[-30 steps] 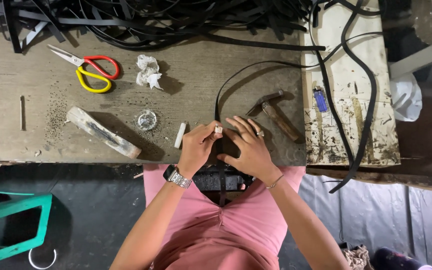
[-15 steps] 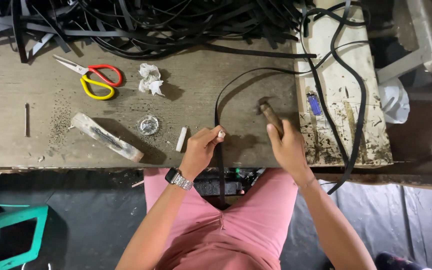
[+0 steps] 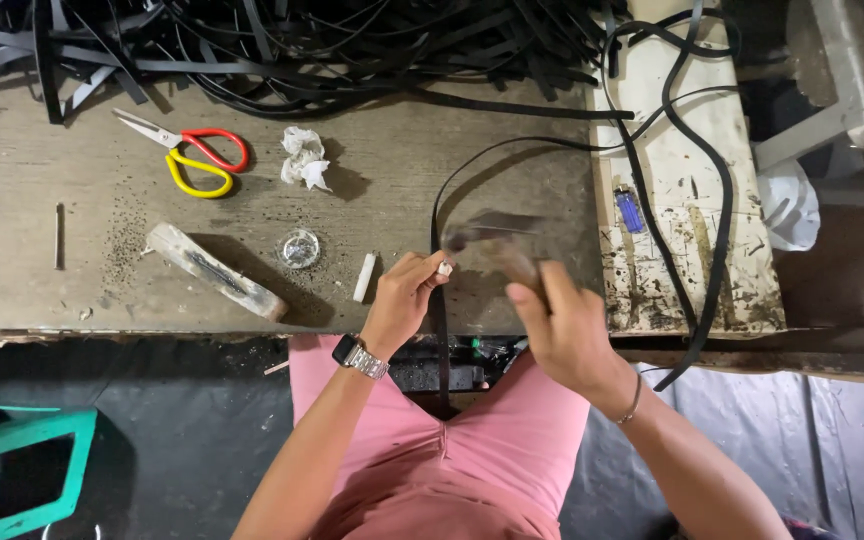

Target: Punching a series of holes into a leather strap using a hammer and a manual punch tool.

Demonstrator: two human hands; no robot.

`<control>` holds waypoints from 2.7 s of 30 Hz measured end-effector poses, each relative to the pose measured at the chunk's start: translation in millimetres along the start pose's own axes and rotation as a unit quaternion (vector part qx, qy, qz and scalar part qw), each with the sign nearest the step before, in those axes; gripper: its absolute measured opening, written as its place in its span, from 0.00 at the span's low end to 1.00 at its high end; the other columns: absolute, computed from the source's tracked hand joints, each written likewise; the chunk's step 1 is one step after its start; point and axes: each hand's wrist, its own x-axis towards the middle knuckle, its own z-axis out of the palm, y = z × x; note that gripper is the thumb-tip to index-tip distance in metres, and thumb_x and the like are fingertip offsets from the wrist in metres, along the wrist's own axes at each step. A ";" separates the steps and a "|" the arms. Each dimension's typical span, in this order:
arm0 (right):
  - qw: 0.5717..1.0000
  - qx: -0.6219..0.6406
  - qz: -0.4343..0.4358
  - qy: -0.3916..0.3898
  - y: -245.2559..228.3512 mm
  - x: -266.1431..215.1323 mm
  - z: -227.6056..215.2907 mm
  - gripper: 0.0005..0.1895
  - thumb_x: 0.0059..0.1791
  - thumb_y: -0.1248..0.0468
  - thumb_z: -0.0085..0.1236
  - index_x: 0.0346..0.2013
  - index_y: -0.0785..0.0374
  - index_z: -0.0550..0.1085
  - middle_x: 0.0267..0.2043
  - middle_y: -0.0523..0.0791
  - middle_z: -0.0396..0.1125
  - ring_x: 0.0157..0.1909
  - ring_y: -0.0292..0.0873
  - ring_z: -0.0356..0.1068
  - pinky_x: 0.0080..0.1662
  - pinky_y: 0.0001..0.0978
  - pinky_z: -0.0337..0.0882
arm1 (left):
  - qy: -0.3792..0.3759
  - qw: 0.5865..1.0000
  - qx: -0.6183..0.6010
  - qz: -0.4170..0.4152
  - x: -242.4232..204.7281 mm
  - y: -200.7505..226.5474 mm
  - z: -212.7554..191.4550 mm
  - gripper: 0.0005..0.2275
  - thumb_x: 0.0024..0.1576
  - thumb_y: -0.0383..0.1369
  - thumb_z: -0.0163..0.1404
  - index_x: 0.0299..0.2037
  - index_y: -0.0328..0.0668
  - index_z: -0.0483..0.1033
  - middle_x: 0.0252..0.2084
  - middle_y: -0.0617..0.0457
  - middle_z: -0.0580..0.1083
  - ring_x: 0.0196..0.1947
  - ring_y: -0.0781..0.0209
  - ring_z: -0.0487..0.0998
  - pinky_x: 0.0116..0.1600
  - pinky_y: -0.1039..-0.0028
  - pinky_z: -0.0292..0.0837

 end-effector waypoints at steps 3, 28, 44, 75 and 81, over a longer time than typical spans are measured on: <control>0.992 -0.058 -0.039 0.104 43.6 -20.3 39.6 0.20 0.58 0.46 0.42 0.40 0.59 0.69 0.19 0.51 0.65 0.23 0.56 0.73 0.30 0.41 0.72 | -0.003 1.000 0.016 -0.003 -3.4 -10.5 3.8 0.09 0.59 0.19 0.53 0.46 0.37 0.83 0.29 0.49 0.76 0.32 0.53 0.78 0.40 0.73 0.76; 0.981 -0.017 -0.188 0.048 38.9 32.7 107.9 0.27 0.48 0.50 0.63 0.59 0.54 0.74 0.58 0.49 0.66 0.62 0.54 0.65 0.62 0.48 0.62 | 0.015 0.997 -0.031 -0.074 -3.7 -5.4 -1.6 0.08 0.58 0.27 0.58 0.46 0.39 0.84 0.30 0.45 0.80 0.32 0.49 0.82 0.42 0.67 0.77; 0.984 -0.048 -0.157 -0.075 25.9 20.7 99.6 0.34 0.44 0.39 0.63 0.61 0.46 0.71 0.68 0.46 0.59 0.74 0.52 0.54 0.71 0.54 0.50 | 0.123 0.971 -0.089 -0.186 1.6 7.3 -11.9 0.10 0.64 0.31 0.52 0.51 0.35 0.81 0.34 0.45 0.83 0.35 0.62 0.82 0.48 0.69 0.76; 0.974 -0.069 -0.105 -0.186 14.6 27.2 83.0 0.38 0.43 0.39 0.61 0.62 0.52 0.69 0.71 0.46 0.49 0.77 0.52 0.43 0.70 0.63 0.48 | 0.073 0.994 -0.023 -0.080 6.6 18.5 -7.1 0.08 0.60 0.25 0.55 0.47 0.33 0.82 0.32 0.45 0.82 0.32 0.52 0.84 0.42 0.68 0.78; 0.985 0.060 -0.164 -0.011 49.9 21.1 114.5 0.24 0.39 0.52 0.69 0.44 0.60 0.78 0.64 0.49 0.63 0.68 0.56 0.61 0.65 0.51 0.59 | 0.041 0.998 0.006 -0.041 -9.4 -6.0 -0.1 0.09 0.58 0.20 0.56 0.46 0.39 0.84 0.29 0.50 0.80 0.30 0.56 0.82 0.42 0.73 0.78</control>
